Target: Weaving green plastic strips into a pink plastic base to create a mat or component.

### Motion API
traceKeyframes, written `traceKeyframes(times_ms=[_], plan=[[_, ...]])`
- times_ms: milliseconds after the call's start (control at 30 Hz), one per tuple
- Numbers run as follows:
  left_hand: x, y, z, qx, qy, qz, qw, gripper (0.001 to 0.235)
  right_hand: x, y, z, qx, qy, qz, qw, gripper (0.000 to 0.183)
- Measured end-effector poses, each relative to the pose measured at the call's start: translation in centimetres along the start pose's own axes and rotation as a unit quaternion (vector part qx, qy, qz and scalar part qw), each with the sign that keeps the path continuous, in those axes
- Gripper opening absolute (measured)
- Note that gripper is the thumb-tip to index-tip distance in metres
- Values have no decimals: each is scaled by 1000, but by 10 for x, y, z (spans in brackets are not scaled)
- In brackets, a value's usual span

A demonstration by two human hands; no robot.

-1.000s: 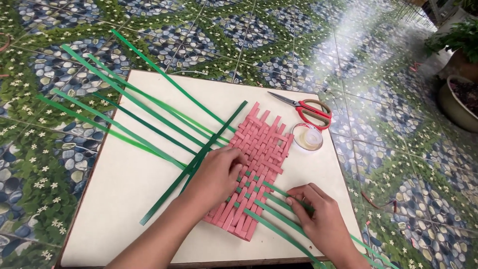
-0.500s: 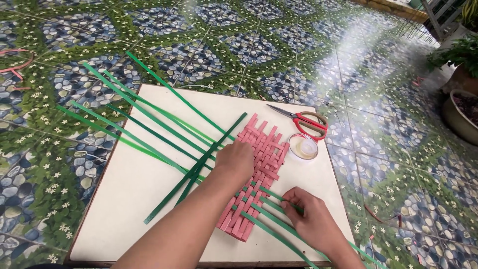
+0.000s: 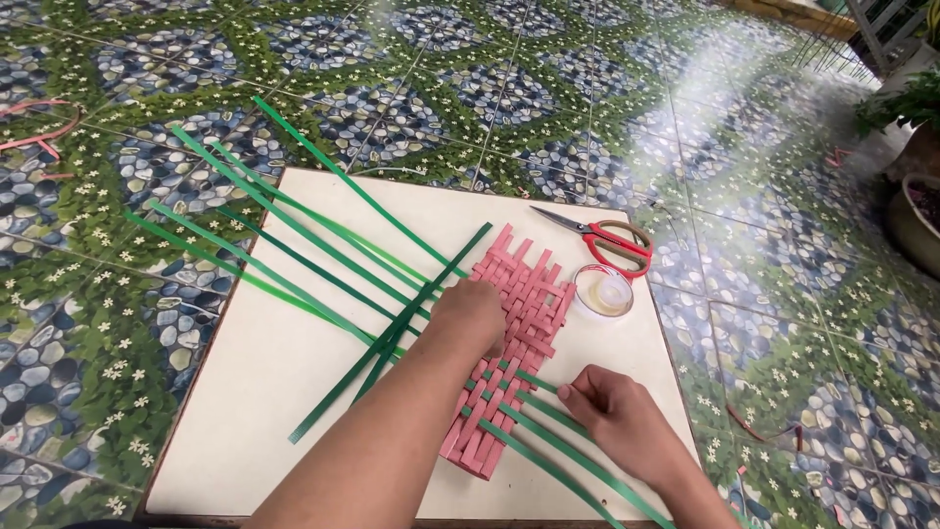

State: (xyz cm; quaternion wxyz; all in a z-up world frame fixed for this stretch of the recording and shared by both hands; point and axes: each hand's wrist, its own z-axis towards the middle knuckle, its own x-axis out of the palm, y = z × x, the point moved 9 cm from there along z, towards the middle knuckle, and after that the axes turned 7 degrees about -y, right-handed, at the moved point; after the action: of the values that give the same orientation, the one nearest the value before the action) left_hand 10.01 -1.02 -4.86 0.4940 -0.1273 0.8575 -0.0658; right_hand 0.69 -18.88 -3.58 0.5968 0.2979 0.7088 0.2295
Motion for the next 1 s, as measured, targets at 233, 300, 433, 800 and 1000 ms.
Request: traceKeyframes(times_ms=[233, 300, 433, 800, 1000], plan=[[-3, 4, -11, 56, -2, -25, 998, 30, 7, 42, -3, 13, -25, -138, 990, 38], [-3, 3, -13, 59, -3, -21, 998, 33, 14, 42, -1, 31, -2, -170, 985, 39], [-6, 5, -17, 53, -4, -33, 998, 27, 24, 26, 8, 23, -15, -159, 987, 42], [-1, 13, -17, 96, 32, -47, 994, 10, 15, 6, 18, 0, -46, -18, 999, 50], [0, 8, -23, 102, 23, -28, 994, 20, 16, 4, 21, -7, -41, -8, 999, 50]])
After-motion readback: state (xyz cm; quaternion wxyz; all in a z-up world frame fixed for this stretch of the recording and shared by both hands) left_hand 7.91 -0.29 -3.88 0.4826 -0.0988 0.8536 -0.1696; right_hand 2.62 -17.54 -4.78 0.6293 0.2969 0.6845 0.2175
